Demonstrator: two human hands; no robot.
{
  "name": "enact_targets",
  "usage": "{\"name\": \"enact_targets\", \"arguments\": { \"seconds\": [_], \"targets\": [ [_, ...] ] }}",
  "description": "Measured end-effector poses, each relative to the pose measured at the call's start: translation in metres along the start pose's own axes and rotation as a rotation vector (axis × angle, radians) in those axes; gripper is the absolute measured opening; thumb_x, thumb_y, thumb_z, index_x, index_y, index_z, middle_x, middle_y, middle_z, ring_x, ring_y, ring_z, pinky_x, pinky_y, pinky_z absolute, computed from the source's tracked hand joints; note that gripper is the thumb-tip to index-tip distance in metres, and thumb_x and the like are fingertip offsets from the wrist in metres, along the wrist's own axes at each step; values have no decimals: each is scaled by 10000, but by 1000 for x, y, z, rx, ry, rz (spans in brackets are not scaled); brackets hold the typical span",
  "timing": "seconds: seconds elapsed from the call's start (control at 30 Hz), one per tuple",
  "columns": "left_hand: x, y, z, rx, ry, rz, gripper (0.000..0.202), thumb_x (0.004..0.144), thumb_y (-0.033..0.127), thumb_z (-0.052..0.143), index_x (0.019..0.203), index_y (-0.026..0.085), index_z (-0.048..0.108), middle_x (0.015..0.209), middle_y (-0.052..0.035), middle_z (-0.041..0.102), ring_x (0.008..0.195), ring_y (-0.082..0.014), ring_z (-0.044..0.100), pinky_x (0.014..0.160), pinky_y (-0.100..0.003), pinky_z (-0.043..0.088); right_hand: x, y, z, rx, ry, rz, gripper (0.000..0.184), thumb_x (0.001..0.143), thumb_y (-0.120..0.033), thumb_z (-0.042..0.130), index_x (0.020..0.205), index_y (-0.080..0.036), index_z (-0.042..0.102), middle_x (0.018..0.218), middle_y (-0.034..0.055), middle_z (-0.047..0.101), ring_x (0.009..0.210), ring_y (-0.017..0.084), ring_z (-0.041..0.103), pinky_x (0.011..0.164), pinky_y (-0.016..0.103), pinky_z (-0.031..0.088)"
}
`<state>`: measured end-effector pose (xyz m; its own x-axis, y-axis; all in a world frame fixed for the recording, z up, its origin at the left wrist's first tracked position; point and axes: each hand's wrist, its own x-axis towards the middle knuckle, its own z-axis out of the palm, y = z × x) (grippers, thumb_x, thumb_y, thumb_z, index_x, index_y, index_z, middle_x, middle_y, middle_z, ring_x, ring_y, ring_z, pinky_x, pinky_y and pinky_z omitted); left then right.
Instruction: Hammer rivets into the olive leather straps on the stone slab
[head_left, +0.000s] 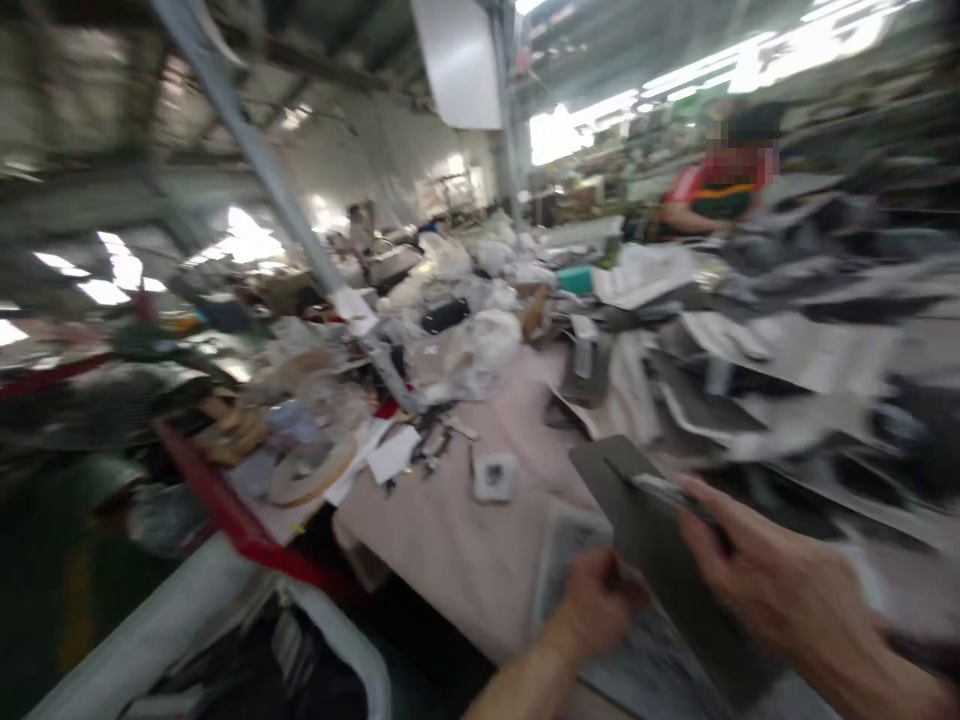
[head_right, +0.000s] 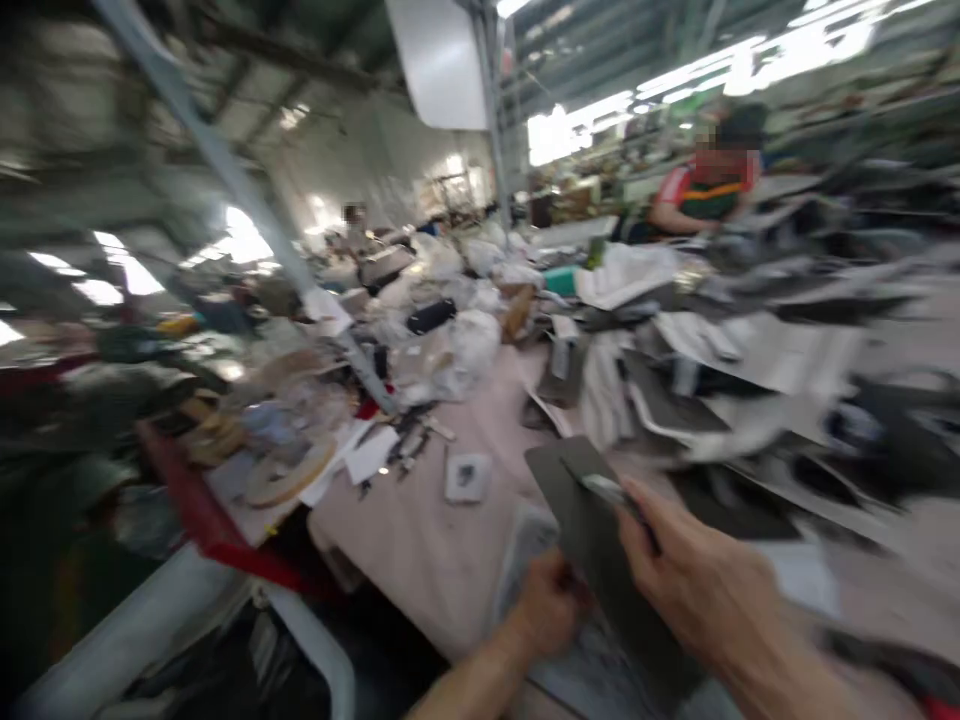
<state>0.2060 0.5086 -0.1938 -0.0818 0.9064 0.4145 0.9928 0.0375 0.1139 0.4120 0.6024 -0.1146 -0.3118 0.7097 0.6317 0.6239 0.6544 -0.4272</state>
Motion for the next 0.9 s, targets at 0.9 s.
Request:
{"name": "enact_targets", "arguments": {
  "seconds": [0.9],
  "targets": [
    [36, 119, 42, -1713, -251, -522, 344, 744, 350, 823, 991, 169, 666, 960, -66, 753, 890, -191, 713, 843, -295, 529, -139, -32, -25, -355, -547, 475, 475, 1071, -341, 303, 1456, -128, 481, 975, 147, 750, 759, 225, 734, 568, 267, 454]
  ]
}}
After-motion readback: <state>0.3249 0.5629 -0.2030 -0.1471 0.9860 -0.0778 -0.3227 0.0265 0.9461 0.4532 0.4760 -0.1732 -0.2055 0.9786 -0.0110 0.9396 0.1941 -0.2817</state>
